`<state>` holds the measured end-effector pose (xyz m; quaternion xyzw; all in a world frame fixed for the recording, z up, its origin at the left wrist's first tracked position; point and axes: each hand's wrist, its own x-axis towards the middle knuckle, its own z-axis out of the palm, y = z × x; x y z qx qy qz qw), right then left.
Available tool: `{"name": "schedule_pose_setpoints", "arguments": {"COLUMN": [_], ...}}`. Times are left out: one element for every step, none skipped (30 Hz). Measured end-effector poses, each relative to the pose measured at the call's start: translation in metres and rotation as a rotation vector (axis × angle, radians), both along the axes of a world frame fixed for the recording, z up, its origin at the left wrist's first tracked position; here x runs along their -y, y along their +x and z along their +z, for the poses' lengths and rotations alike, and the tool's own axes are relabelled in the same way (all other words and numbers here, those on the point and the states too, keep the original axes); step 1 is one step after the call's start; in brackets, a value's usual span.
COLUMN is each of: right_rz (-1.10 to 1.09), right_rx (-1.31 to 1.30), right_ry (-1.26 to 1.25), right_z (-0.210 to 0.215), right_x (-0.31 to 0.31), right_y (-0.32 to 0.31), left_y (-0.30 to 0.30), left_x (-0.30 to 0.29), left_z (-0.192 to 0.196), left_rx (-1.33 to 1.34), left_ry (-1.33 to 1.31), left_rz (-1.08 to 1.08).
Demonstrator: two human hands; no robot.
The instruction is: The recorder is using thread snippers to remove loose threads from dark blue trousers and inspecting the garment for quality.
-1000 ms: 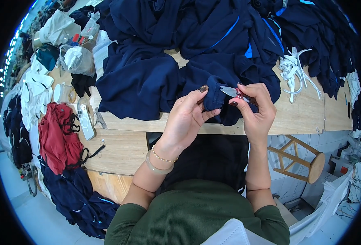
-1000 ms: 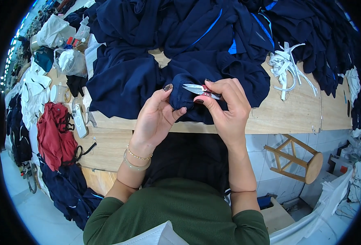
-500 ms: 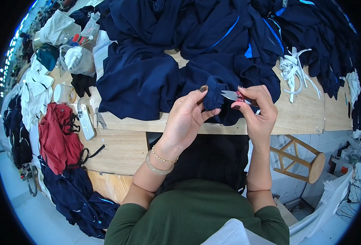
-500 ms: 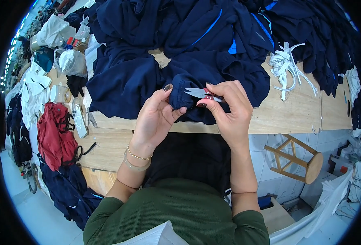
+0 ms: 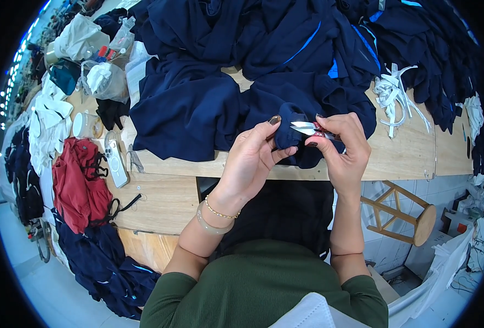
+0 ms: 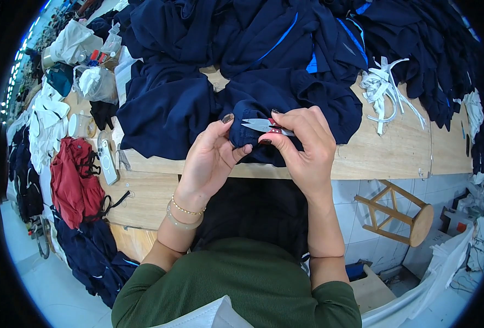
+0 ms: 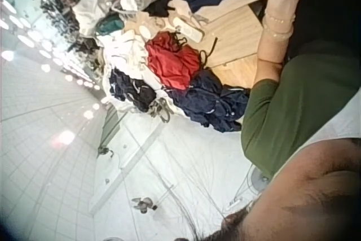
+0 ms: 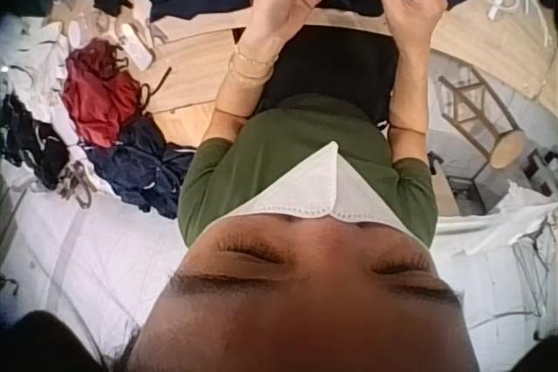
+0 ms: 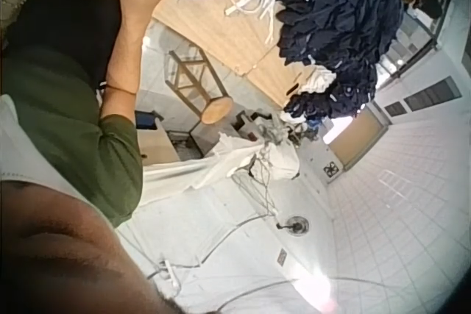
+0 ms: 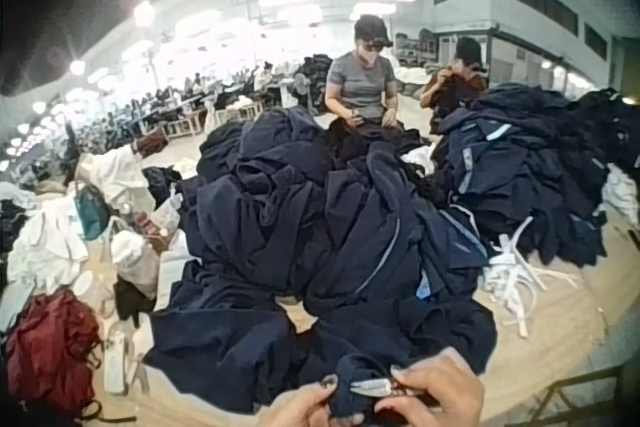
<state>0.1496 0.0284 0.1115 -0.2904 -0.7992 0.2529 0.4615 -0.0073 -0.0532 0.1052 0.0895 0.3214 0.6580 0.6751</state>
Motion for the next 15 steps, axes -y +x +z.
{"name": "schedule_pose_setpoints", "arguments": {"right_rz": [0.001,0.001,0.002,0.003,-0.006,-0.016,-0.017,-0.010,-0.003,-0.003,0.003,0.009,0.009,0.020,0.031], "right_rx": [0.000,0.007,0.015,0.015,0.021,0.028,0.028,0.045,0.062,0.063,0.074,0.084,0.083,0.085,0.087], "right_ry": [0.000,0.005,0.010,0.009,0.013,0.017,0.017,0.046,0.074,0.075,0.081,0.087,0.088,0.089,0.090], "right_z": [0.000,0.000,0.000,0.001,0.005,0.007,0.007,0.008,0.008,0.009,0.009,0.010,0.010,0.010,0.011], "right_x": [0.000,-0.001,-0.001,-0.001,-0.001,-0.001,-0.001,-0.002,-0.003,-0.003,-0.003,-0.003,-0.003,-0.003,-0.003], "right_y": [0.001,0.003,0.004,0.003,0.002,0.002,0.001,0.001,0.001,-0.001,-0.002,-0.003,-0.003,-0.003,-0.003], "left_y": [0.000,0.000,0.000,0.000,-0.001,-0.001,0.000,0.000,0.001,0.001,0.002,0.002,0.003,0.003,0.003], "left_x": [0.000,0.000,0.000,0.000,0.000,0.000,0.000,0.001,0.001,0.001,0.000,0.000,0.000,0.001,0.001], "left_z": [0.000,0.001,0.004,0.006,0.005,0.004,0.004,0.003,0.004,0.003,0.004,0.004,0.005,0.005,0.005], "left_rx": [0.001,0.000,-0.034,-0.069,-0.070,-0.117,-0.163,-0.163,-0.175,-0.186,-0.185,-0.195,-0.206,-0.207,-0.204], "left_ry": [0.000,0.001,0.000,0.000,0.000,0.010,0.022,0.023,0.028,0.033,0.033,0.034,0.035,0.036,0.034], "left_rz": [-0.001,0.000,0.012,0.025,0.026,0.048,0.068,0.066,0.072,0.078,0.078,0.081,0.086,0.087,0.099]}}
